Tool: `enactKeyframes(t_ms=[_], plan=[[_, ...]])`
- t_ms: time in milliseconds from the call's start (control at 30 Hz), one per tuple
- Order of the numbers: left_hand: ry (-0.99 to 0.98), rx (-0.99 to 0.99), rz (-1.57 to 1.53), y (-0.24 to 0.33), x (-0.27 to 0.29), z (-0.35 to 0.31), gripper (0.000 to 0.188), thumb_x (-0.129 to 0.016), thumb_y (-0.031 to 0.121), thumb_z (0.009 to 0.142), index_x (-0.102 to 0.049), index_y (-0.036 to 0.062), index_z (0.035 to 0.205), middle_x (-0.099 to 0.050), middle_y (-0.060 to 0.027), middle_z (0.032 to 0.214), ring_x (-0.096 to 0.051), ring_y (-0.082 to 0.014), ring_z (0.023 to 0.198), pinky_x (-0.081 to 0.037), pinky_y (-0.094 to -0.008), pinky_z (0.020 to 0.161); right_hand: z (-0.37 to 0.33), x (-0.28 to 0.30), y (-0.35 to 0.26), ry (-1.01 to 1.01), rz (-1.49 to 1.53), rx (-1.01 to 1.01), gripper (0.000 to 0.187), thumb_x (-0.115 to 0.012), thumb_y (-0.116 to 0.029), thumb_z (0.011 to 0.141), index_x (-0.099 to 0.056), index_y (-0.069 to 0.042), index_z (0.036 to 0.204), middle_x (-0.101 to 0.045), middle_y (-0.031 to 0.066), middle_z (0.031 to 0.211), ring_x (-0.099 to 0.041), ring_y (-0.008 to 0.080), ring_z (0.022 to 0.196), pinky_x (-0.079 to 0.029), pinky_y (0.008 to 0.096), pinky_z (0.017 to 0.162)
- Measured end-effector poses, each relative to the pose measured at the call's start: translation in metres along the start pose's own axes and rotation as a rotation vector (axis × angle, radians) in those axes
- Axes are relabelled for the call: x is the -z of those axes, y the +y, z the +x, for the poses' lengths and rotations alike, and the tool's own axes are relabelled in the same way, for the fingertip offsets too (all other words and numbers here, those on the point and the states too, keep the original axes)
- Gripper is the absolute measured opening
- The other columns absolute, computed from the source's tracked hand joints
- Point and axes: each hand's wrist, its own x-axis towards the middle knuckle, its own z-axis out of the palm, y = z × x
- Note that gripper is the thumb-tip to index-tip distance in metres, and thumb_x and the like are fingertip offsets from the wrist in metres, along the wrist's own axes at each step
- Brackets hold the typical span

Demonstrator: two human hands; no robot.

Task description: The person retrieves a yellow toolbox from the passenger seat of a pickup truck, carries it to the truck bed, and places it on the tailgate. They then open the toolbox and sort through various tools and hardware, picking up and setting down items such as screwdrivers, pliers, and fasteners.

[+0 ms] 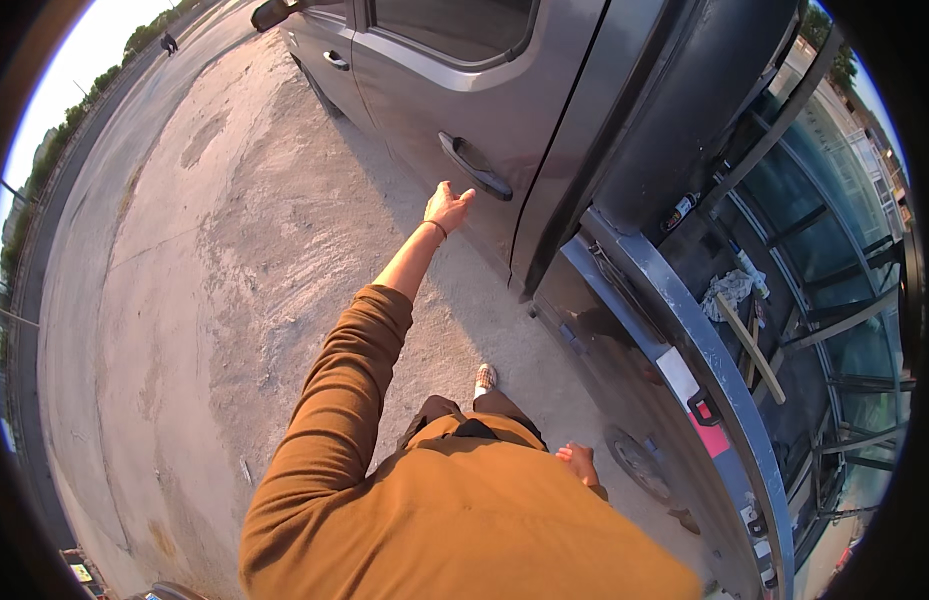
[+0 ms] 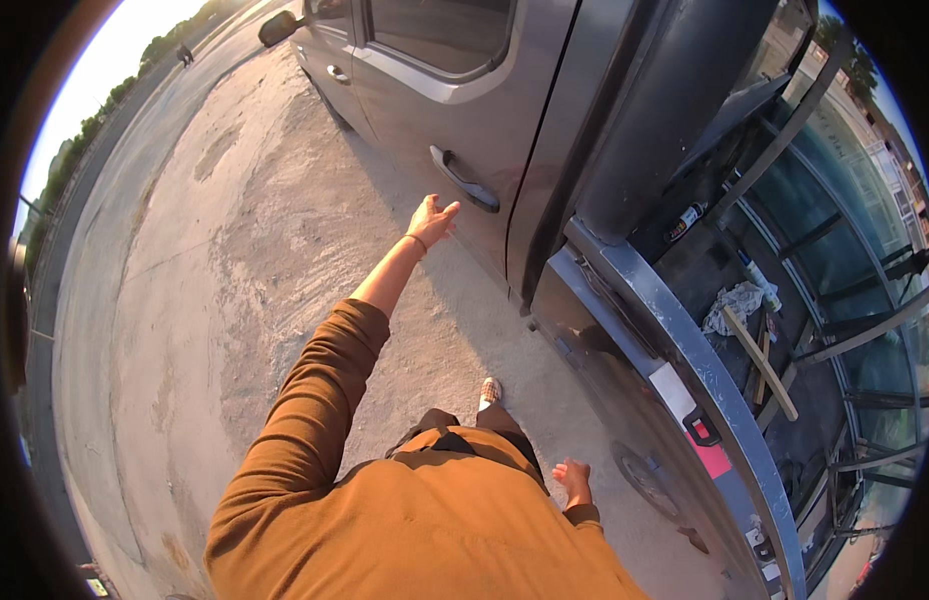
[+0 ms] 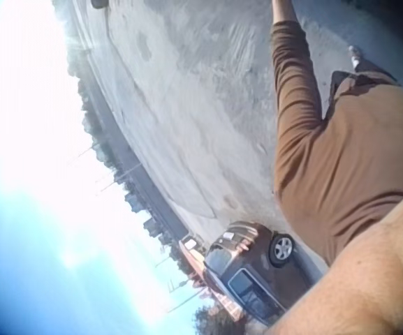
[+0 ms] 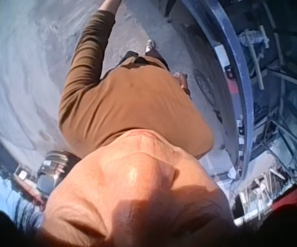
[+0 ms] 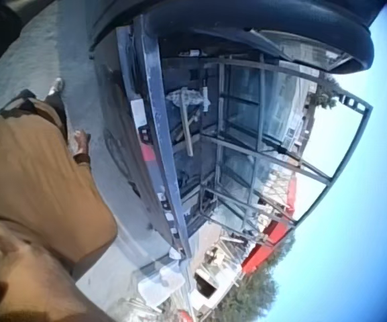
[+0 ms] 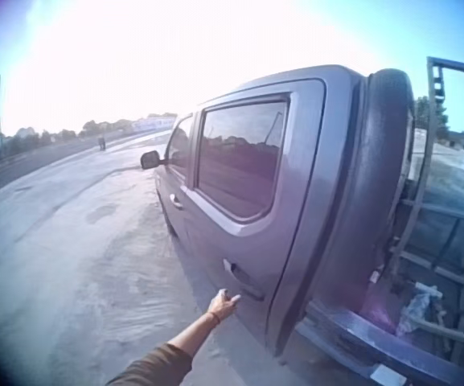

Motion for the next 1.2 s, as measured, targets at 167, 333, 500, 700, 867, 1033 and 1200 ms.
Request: enactKeyframes(t_ms=[167, 333, 500, 700, 867, 1033, 1200], plan=[[0.099, 0.222, -0.256, 0.002, -0.031, 0.083, 0.087, -0.081, 0.050, 0.085, -0.050, -0.0075, 0.142, -0.072, -0.0237, 0.123, -0.071, -0.0365, 0.114, -0.056, -0.0446, 0.098, -0.090, -0.139, -0.207, -0.273, -0.091, 0.643, 0.035, -0.064, -0.031, 0.106, -0.063, -0.002, 0.127, -0.075, 0.0163, 0.113, -0.075, 0.0234, 0.091, -0.060, 0.0344, 0.077], [0.211, 0.327, -0.311, 0.012, -0.065, 0.100, 0.073, -0.083, 0.040, 0.079, -0.056, -0.0038, 0.130, -0.071, -0.0256, 0.122, -0.070, -0.0395, 0.115, -0.055, -0.0466, 0.100, -0.147, -0.153, -0.221, -0.071, 0.146, 0.593, 0.030, -0.062, -0.024, 0.108, -0.063, 0.000, 0.125, -0.075, 0.0157, 0.111, -0.075, 0.0239, 0.089, -0.061, 0.0332, 0.072], [0.094, 0.197, -0.482, -0.003, -0.030, 0.086, 0.055, -0.082, 0.032, 0.079, -0.062, 0.0013, 0.119, -0.072, -0.0170, 0.102, -0.073, -0.0298, 0.083, -0.060, -0.0425, 0.077, -0.148, -0.146, -0.090, 0.166, 0.292, 0.262, 0.029, -0.063, -0.024, 0.107, -0.063, 0.002, 0.122, -0.075, 0.0186, 0.109, -0.076, 0.0289, 0.081, -0.063, 0.0408, 0.069], [-0.060, 0.020, -0.672, -0.078, 0.077, 0.034, 0.027, -0.075, 0.024, 0.092, -0.060, 0.0033, 0.102, -0.068, -0.0065, 0.090, -0.070, -0.0158, 0.078, -0.057, -0.0310, 0.062, -0.152, -0.189, 0.042, 0.205, 0.288, -0.004, 0.034, -0.070, -0.025, 0.100, -0.062, 0.004, 0.115, -0.073, 0.0223, 0.100, -0.076, 0.0354, 0.077, -0.065, 0.0472, 0.069], [-0.306, 0.130, -0.567, -0.134, 0.253, 0.007, 0.009, -0.068, 0.012, 0.090, -0.063, 0.0067, 0.094, -0.064, 0.0008, 0.084, -0.060, -0.0101, 0.070, -0.053, -0.0278, 0.065, -0.117, -0.276, 0.042, 0.235, 0.225, -0.130, 0.028, -0.066, -0.021, 0.099, -0.060, 0.004, 0.110, -0.074, 0.0215, 0.097, -0.077, 0.0375, 0.077, -0.066, 0.0491, 0.068], [-0.111, 0.055, -0.752, -0.199, 0.410, -0.017, 0.029, -0.072, 0.020, 0.097, -0.066, 0.0022, 0.120, -0.072, -0.0076, 0.113, -0.070, -0.0193, 0.098, -0.057, -0.0331, 0.085, -0.092, -0.342, -0.039, 0.058, 0.144, 0.029, 0.024, -0.064, -0.020, 0.100, -0.065, 0.002, 0.110, -0.075, 0.0191, 0.096, -0.076, 0.0317, 0.075, -0.063, 0.0415, 0.062], [0.179, 0.049, -0.858, -0.317, 0.545, -0.009, 0.042, -0.069, 0.024, 0.101, -0.060, 0.0015, 0.136, -0.068, -0.0101, 0.131, -0.066, -0.0246, 0.117, -0.055, -0.0415, 0.099, -0.081, -0.373, -0.124, -0.014, 0.011, 0.237, 0.025, -0.066, -0.020, 0.100, -0.066, 0.002, 0.112, -0.075, 0.0175, 0.096, -0.076, 0.0271, 0.073, -0.062, 0.0378, 0.061]])
